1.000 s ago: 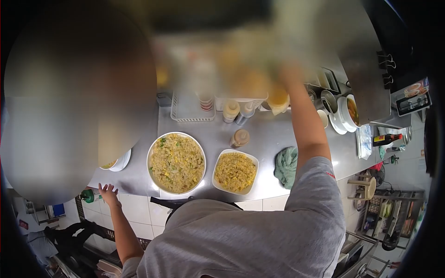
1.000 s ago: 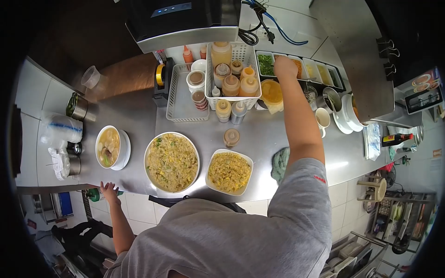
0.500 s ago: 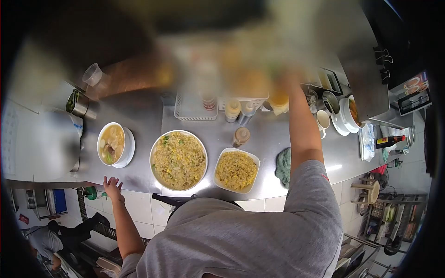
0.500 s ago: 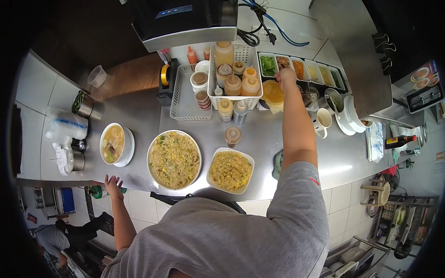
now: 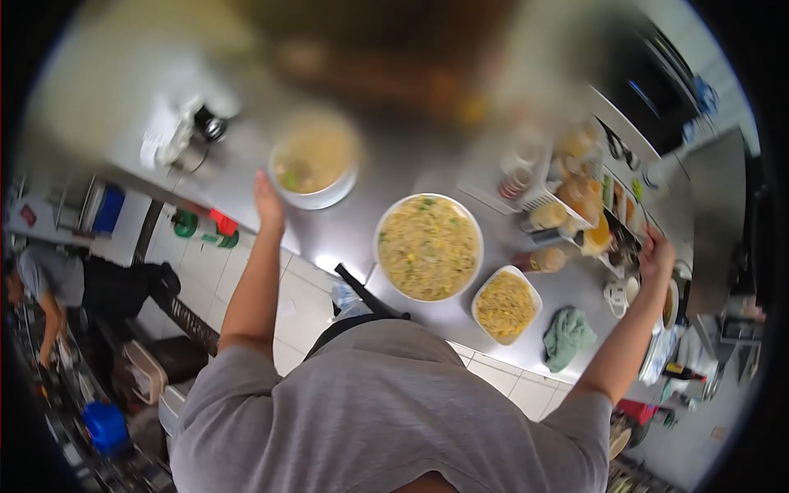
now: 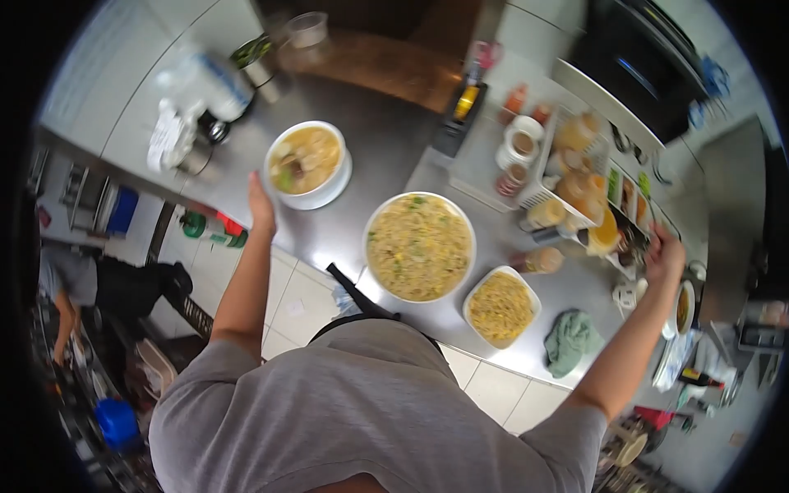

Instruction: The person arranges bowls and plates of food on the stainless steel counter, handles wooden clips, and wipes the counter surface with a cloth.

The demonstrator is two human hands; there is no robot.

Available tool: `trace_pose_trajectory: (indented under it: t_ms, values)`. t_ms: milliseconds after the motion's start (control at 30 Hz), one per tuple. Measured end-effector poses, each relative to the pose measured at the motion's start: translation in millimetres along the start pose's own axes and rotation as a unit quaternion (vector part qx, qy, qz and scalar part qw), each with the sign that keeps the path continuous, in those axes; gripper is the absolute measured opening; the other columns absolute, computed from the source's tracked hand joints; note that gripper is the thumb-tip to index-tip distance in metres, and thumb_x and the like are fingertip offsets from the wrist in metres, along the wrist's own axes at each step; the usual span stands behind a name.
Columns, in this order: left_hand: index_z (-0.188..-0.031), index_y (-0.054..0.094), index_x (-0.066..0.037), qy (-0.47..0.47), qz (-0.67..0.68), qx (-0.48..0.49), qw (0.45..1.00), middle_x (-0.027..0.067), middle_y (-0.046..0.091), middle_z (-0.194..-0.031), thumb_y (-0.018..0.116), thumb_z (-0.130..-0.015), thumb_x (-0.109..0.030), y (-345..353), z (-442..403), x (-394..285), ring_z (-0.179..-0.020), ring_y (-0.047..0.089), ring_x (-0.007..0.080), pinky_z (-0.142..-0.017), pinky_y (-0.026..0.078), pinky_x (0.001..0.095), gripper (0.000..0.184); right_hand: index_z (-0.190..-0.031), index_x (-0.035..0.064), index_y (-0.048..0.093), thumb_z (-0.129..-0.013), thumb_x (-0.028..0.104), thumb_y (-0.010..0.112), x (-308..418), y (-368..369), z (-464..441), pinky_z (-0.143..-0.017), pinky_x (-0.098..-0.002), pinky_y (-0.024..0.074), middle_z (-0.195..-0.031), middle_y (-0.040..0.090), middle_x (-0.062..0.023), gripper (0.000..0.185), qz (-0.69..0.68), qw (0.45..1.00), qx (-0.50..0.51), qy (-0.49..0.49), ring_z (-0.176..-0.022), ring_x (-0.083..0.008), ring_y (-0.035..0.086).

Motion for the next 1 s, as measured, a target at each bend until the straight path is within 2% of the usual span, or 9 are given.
trace_pose_trajectory:
  t_ms: [200,400,533,600,667,800,867,967,1000]
  values:
    - [-0.128,0.042,0.009,-0.023,0.079,0.031,0.996,0.0246,0.042,-0.135,0.033,-0.099,-0.035,0.1,-8.8,-15.1,-0.126,0.039,0.0346,-0.106,0.028,0.0368,0.054,-0.094,0.0019,0.063,-0.089,0.018,0.054,2.0,94.3,127.2,-0.033,-0.0214,0.0187,-0.048,0.039,0.0041,0.020,0.029,0.996,0.085,-0.015,-0.035,-0.0071,0.024]
    - [-0.130,0.041,0.007,-0.043,0.171,0.110,0.978,0.0230,0.043,-0.134,0.036,-0.098,-0.033,-33.5,3.4,-47.6,-0.125,0.040,0.0333,-0.105,0.029,0.0354,0.052,-0.093,-0.0011,0.063,-0.086,0.013,0.054,-49.4,258.3,232.9,-0.036,-0.0219,0.0180,-0.049,0.038,0.0048,0.018,0.046,0.957,0.286,0.006,-0.037,-0.0053,0.025]
    - [-0.131,0.043,0.001,-0.053,0.139,0.137,0.979,0.0164,0.041,-0.138,0.034,-0.098,-0.045,-49.3,14.4,-60.9,-0.129,0.036,0.0244,-0.108,0.025,0.0333,0.057,-0.091,-0.0009,0.066,-0.083,0.010,0.057,-120.2,364.6,268.6,-0.039,-0.0198,0.0238,-0.053,0.044,0.0054,0.016,0.133,0.930,0.342,-0.035,-0.042,-0.0039,0.033]
    - [-0.117,0.053,0.000,0.010,0.108,0.122,0.987,0.0131,0.052,-0.123,0.040,-0.098,-0.036,-51.1,23.0,-46.2,-0.115,0.047,0.0210,-0.100,0.034,0.0307,0.043,-0.088,0.0027,0.067,-0.085,0.013,0.056,-181.9,416.1,272.1,-0.046,-0.0280,0.0402,-0.059,0.057,-0.0029,0.015,0.224,0.898,0.315,-0.210,-0.049,-0.0151,0.053]
    - [-0.100,0.059,-0.002,0.050,0.178,0.257,0.949,0.0076,0.059,-0.104,0.045,-0.097,-0.031,-54.8,57.9,-33.0,-0.097,0.053,0.0163,-0.089,0.040,0.0287,0.033,-0.085,0.0017,0.065,-0.085,0.016,0.059,-216.5,445.8,284.5,-0.053,-0.0366,0.0460,-0.064,0.062,-0.0139,0.015,0.467,0.662,0.181,-0.557,-0.058,-0.0286,0.060]
    - [-0.107,0.064,-0.005,-0.071,-0.039,0.684,0.725,0.0059,0.063,-0.100,0.047,-0.097,-0.030,-75.3,154.3,-31.3,-0.094,0.056,0.0145,-0.086,0.043,0.0275,0.032,-0.083,0.0021,0.064,-0.084,0.018,0.061,-188.3,422.1,276.4,-0.062,-0.0419,0.0476,-0.070,0.062,-0.0203,0.016,0.381,0.689,0.200,-0.583,-0.068,-0.0370,0.061]
    - [-0.117,0.061,-0.007,-0.114,-0.075,0.726,0.674,0.0076,0.065,-0.105,0.051,-0.094,-0.032,-84.5,185.2,-27.8,-0.097,0.059,0.0190,-0.089,0.044,0.0304,0.035,-0.084,0.0031,0.065,-0.084,0.018,0.061,-151.4,358.4,254.8,-0.060,-0.0396,0.0472,-0.070,0.062,-0.0205,0.015,0.255,0.768,0.189,-0.556,-0.065,-0.0346,0.061]
    - [-0.119,0.060,-0.007,-0.171,-0.058,0.698,0.693,0.0108,0.060,-0.117,0.048,-0.096,-0.035,-85.3,229.0,8.0,-0.107,0.055,0.0203,-0.094,0.041,0.0306,0.039,-0.087,0.0019,0.067,-0.083,0.016,0.062,-89.6,220.7,231.6,-0.054,-0.0270,0.0430,-0.063,0.060,-0.0052,0.015,0.244,0.906,0.134,-0.317,-0.056,-0.0130,0.055]
    - [-0.119,0.059,-0.006,-0.192,-0.061,0.685,0.700,0.0114,0.057,-0.122,0.047,-0.096,-0.035,-83.2,241.7,12.2,-0.111,0.052,0.0202,-0.096,0.039,0.0305,0.039,-0.086,0.0015,0.067,-0.082,0.013,0.062,-79.3,176.7,215.3,-0.052,-0.0245,0.0409,-0.062,0.057,0.0003,0.013,0.230,0.917,0.068,-0.319,-0.056,-0.0076,0.050]
Point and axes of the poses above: each hand's wrist, its own z-axis away from the middle knuckle, its own y-axis out of the palm, x = y × z, the point moved 1 cm from there along -z, towards the middle knuckle
